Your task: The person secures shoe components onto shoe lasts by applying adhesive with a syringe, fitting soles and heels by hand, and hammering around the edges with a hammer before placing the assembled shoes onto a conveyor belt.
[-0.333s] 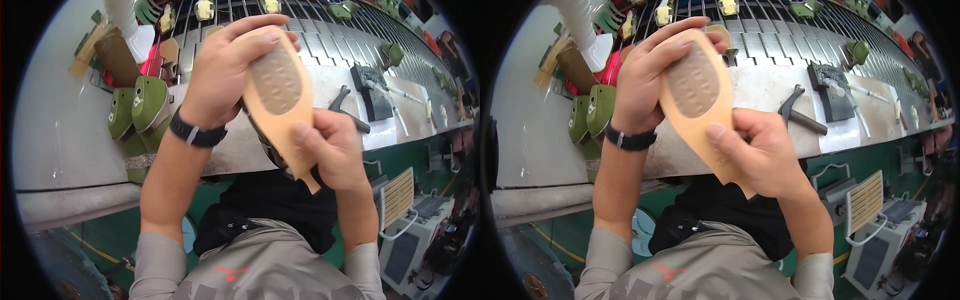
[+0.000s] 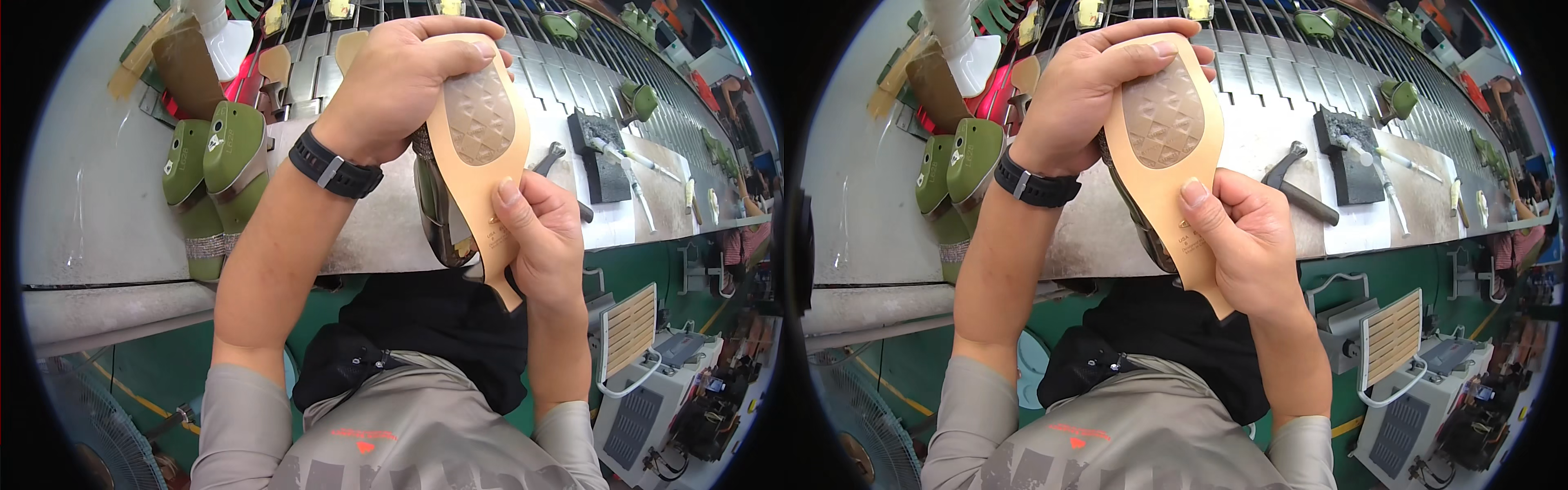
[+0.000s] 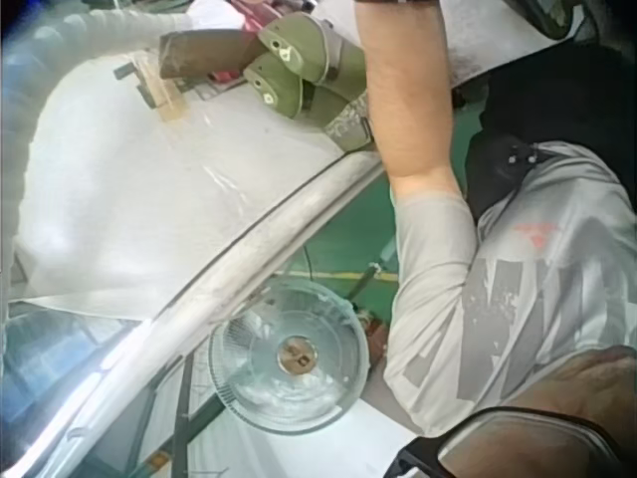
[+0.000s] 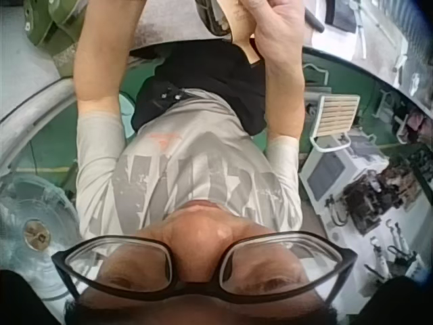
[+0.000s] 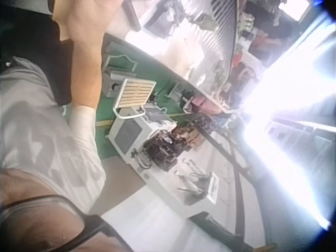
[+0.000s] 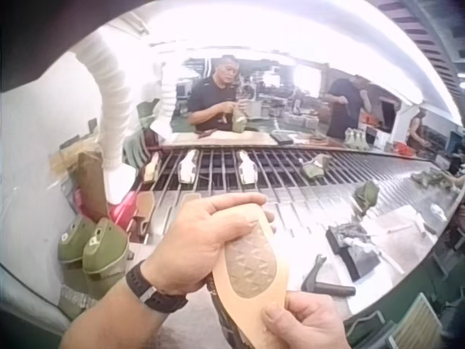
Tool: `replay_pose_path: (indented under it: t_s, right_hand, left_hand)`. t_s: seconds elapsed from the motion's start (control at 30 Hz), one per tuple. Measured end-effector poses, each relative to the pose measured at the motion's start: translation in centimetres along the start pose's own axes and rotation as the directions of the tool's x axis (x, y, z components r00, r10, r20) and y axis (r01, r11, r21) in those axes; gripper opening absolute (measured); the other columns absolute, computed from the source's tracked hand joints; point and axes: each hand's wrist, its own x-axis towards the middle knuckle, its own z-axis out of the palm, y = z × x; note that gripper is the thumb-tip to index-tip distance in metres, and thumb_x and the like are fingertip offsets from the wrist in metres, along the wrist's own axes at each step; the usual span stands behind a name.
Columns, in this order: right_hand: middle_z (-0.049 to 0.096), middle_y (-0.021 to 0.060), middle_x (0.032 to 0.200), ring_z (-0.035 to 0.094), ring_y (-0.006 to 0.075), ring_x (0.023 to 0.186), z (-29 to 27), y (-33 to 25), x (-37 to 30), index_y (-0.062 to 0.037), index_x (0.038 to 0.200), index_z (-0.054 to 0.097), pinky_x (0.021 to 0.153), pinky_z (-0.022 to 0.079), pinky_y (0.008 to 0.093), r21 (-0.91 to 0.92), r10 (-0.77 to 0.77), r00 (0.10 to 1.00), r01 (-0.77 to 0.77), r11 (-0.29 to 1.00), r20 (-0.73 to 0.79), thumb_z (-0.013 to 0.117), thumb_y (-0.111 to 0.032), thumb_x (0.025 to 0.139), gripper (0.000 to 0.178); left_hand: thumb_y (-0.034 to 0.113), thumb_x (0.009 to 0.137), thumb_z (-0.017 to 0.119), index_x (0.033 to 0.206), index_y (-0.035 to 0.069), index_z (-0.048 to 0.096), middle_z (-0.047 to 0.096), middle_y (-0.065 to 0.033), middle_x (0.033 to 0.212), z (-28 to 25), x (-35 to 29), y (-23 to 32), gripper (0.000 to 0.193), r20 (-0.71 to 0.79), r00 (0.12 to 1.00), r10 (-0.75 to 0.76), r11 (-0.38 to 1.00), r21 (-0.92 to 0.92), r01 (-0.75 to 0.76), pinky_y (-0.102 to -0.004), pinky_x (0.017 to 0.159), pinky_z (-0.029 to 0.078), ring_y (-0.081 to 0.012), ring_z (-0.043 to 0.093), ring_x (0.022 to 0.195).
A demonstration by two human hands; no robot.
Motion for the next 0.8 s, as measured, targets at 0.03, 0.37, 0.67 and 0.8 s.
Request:
replay_pose_path:
  t_s: [0.03,0.37,0.67,0.8]
  right_hand:
    - [0.075,0.0058,0.094,0.066,0.0053,0.076,0.0,0.2,0.1,0.008,0.114,0.071,0.067,0.054,0.0216,-0.002,-0.011,1.0,0.011,1.0,0.016,0.063,-0.022,0.111,0.031]
    - [0.07,-0.0004,0.086,0.057,0.0017,0.071,0.6,1.3,1.2,0.0063,0.111,0.071,0.06,0.047,0.0209,-0.114,0.022,1.0,-0.024,0.993,-0.016,0.064,-0.024,0.11,0.031]
    - [0.07,0.0003,0.081,0.061,0.0043,0.072,-0.4,0.2,0.3,0.0054,0.098,0.073,0.059,0.05,0.0251,-0.252,0.189,0.981,-0.171,0.953,0.048,0.067,-0.023,0.108,0.031]
    - [0.074,0.0065,0.086,0.067,0.0095,0.071,-0.1,0.9,-1.0,0.0039,0.104,0.072,0.061,0.054,0.027,-0.058,0.185,0.981,-0.182,0.982,0.053,0.063,-0.028,0.11,0.034]
  left_hand:
    - [0.012,0.106,0.058,0.14,-0.007,0.061,0.073,-0.0213,0.125,0.0,0.0,0.2,0.039,-0.004,1.0,-0.003,1.0,0.001,0.003,-0.0397,0.101,0.061,-0.0286,0.074,0.114]
    - [0.009,0.104,0.06,0.141,-0.009,0.059,0.072,-0.0203,0.126,-0.6,0.5,0.0,0.041,-0.016,0.995,-0.096,0.982,-0.165,0.092,-0.0361,0.097,0.061,-0.0253,0.073,0.111]
    - [0.009,0.099,0.064,0.139,-0.012,0.058,0.072,-0.0232,0.127,0.6,-1.1,0.6,0.046,-0.034,0.996,-0.084,0.984,-0.16,0.077,-0.0429,0.105,0.058,-0.0326,0.072,0.118]
    - [0.009,0.099,0.064,0.14,-0.01,0.06,0.072,-0.0235,0.127,1.2,-1.4,0.6,0.046,-0.038,0.998,-0.056,0.982,-0.181,0.048,-0.0422,0.102,0.059,-0.0317,0.073,0.116]
